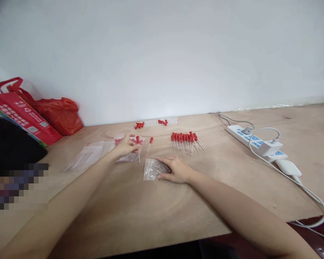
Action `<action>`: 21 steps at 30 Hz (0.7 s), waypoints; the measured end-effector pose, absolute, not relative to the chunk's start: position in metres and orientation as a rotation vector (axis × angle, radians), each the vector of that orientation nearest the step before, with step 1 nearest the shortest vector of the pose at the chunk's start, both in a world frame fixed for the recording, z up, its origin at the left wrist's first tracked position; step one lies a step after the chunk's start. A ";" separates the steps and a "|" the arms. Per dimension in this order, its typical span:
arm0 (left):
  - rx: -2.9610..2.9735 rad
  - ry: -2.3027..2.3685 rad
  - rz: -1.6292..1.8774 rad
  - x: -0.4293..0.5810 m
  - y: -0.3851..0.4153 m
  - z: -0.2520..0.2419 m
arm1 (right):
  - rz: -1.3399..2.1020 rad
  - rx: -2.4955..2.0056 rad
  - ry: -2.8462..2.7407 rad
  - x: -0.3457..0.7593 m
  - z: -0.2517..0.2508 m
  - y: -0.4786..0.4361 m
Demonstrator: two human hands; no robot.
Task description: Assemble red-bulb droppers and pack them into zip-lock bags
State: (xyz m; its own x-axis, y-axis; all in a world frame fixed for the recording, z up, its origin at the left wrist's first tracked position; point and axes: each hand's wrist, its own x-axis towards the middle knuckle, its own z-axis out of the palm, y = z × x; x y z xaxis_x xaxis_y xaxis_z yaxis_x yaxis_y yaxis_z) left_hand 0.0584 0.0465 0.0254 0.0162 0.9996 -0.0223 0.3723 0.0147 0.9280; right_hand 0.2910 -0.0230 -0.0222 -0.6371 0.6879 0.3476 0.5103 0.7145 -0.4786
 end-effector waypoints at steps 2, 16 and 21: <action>1.495 1.374 1.114 0.044 0.020 0.022 | 0.465 -0.910 -2.402 0.291 -0.023 -0.023; 1.339 1.163 1.368 0.059 -0.032 -0.014 | 0.470 -0.906 -2.409 0.290 -0.021 -0.025; 1.711 1.244 1.028 0.058 -0.042 -0.018 | 0.466 -0.899 -2.412 0.290 -0.024 -0.023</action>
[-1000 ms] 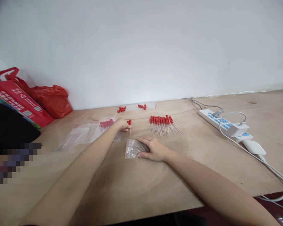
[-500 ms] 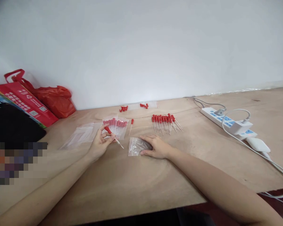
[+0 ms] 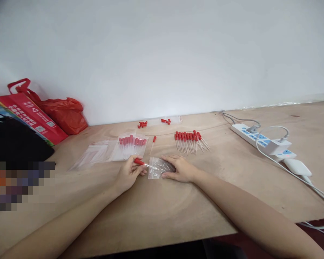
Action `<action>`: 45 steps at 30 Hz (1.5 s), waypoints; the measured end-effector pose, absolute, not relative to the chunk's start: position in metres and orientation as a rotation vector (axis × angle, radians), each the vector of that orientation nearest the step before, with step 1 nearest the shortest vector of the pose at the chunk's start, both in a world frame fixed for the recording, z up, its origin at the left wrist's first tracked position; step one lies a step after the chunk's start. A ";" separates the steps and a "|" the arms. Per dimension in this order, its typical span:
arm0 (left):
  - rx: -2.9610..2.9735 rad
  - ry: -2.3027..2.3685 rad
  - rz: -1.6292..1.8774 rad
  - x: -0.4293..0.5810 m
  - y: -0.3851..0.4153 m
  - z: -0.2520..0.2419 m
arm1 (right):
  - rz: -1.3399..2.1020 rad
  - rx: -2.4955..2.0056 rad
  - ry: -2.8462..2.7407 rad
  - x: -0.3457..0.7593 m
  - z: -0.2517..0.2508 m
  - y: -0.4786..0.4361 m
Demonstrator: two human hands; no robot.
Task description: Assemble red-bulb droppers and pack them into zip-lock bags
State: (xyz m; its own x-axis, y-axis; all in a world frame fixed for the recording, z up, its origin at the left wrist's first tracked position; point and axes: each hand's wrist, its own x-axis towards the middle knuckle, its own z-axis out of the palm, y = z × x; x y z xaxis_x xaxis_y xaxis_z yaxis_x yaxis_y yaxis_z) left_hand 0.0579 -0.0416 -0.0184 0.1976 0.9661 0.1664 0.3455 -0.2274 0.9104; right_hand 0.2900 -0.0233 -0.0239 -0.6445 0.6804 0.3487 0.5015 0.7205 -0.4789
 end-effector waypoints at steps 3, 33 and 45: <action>2.108 1.227 0.896 0.053 -0.047 -0.015 | 0.460 -0.887 -2.415 0.291 -0.024 -0.023; 2.338 1.709 0.569 0.066 0.036 0.027 | 0.410 -0.698 -2.616 0.313 -0.023 -0.014; 1.924 1.900 0.688 0.110 0.097 0.021 | 0.377 -0.677 -2.638 0.313 -0.021 -0.014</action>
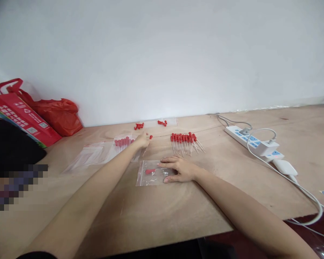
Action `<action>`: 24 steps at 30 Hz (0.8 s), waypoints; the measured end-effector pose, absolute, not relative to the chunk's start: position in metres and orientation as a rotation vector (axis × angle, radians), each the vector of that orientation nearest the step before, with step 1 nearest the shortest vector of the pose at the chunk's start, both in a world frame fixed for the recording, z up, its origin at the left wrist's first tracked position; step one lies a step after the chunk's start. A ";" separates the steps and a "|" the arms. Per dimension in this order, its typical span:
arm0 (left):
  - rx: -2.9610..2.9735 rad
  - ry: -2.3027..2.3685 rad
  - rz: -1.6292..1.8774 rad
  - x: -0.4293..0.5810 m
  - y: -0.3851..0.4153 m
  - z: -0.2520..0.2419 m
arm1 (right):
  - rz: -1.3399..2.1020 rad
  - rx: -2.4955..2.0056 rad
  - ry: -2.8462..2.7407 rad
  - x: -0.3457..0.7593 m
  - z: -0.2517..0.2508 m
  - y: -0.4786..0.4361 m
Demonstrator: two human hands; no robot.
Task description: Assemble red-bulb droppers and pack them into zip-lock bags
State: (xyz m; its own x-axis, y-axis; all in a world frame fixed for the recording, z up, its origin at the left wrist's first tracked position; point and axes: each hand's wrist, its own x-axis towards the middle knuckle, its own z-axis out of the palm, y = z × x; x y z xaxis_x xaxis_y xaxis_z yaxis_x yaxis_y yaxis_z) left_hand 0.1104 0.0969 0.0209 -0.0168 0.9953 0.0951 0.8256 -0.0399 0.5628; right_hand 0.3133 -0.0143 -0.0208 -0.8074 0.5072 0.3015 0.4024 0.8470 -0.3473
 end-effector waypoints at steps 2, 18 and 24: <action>1.898 1.796 0.783 0.097 0.081 0.029 | 0.391 -0.678 -2.630 0.314 -0.022 -0.013; 1.292 1.271 1.461 0.020 -0.034 -0.006 | 0.409 -0.710 -2.604 0.313 -0.024 -0.016; 1.234 1.223 1.584 0.042 -0.041 -0.009 | 0.403 -0.705 -2.597 0.313 -0.024 -0.016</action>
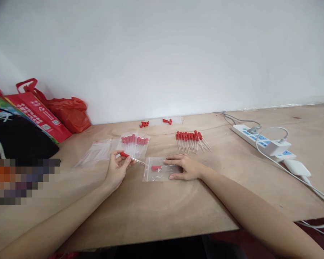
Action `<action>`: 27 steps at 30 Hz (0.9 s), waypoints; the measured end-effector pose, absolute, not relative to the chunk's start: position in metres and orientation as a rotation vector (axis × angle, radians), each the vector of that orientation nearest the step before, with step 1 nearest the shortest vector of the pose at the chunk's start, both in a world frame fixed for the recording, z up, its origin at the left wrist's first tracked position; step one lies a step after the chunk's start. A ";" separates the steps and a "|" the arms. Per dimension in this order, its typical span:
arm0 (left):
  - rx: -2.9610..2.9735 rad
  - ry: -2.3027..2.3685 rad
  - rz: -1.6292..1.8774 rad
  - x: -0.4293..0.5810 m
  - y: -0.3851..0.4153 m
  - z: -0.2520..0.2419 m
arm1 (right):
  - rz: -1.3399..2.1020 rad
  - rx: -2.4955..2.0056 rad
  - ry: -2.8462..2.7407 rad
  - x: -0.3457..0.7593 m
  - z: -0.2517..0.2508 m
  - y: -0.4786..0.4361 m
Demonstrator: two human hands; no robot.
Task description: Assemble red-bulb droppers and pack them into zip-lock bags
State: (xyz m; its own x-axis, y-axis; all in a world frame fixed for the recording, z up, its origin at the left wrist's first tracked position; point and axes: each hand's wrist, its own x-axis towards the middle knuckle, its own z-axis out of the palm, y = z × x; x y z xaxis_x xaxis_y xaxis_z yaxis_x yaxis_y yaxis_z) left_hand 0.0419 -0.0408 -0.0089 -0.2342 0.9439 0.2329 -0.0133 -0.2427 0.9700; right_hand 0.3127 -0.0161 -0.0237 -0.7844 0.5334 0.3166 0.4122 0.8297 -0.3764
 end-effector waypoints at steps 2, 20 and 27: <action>1.279 1.241 1.527 0.044 -0.044 -0.011 | 0.409 -0.699 -2.595 0.313 -0.023 -0.016; 2.288 1.342 0.941 0.047 -0.035 -0.015 | 0.408 -0.708 -2.596 0.312 -0.022 -0.016; 2.738 1.195 0.931 0.051 -0.015 -0.012 | 0.414 -0.692 -2.590 0.312 -0.023 -0.015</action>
